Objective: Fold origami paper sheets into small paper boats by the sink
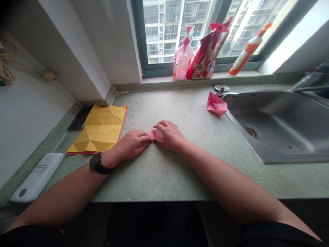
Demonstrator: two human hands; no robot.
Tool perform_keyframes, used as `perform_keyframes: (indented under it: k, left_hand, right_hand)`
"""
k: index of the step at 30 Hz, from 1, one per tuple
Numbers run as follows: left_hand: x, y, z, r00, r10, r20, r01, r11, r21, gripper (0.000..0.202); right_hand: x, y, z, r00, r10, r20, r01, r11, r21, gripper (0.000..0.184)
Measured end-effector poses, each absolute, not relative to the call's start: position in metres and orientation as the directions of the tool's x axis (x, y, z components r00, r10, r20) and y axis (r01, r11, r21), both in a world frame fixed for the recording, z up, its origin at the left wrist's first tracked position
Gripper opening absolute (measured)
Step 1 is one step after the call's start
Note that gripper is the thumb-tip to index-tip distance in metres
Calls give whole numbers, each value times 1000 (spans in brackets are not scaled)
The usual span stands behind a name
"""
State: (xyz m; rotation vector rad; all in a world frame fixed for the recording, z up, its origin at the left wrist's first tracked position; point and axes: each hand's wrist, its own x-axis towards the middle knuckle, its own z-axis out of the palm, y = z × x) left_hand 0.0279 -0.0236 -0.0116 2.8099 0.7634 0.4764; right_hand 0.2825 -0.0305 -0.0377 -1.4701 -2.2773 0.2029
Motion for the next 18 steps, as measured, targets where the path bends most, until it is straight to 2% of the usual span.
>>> perform_keyframes:
  k: [8, 18]
  left_hand:
    - [31, -27, -9, 803, 554, 219, 501, -827, 255, 17]
    - [32, -31, -6, 794, 577, 194, 514, -806, 294, 16]
  right_hand:
    - [295, -26, -40, -325, 931, 165, 854, 364, -372, 62]
    - [342, -11, -47, -290, 956, 40, 881, 283, -380, 72]
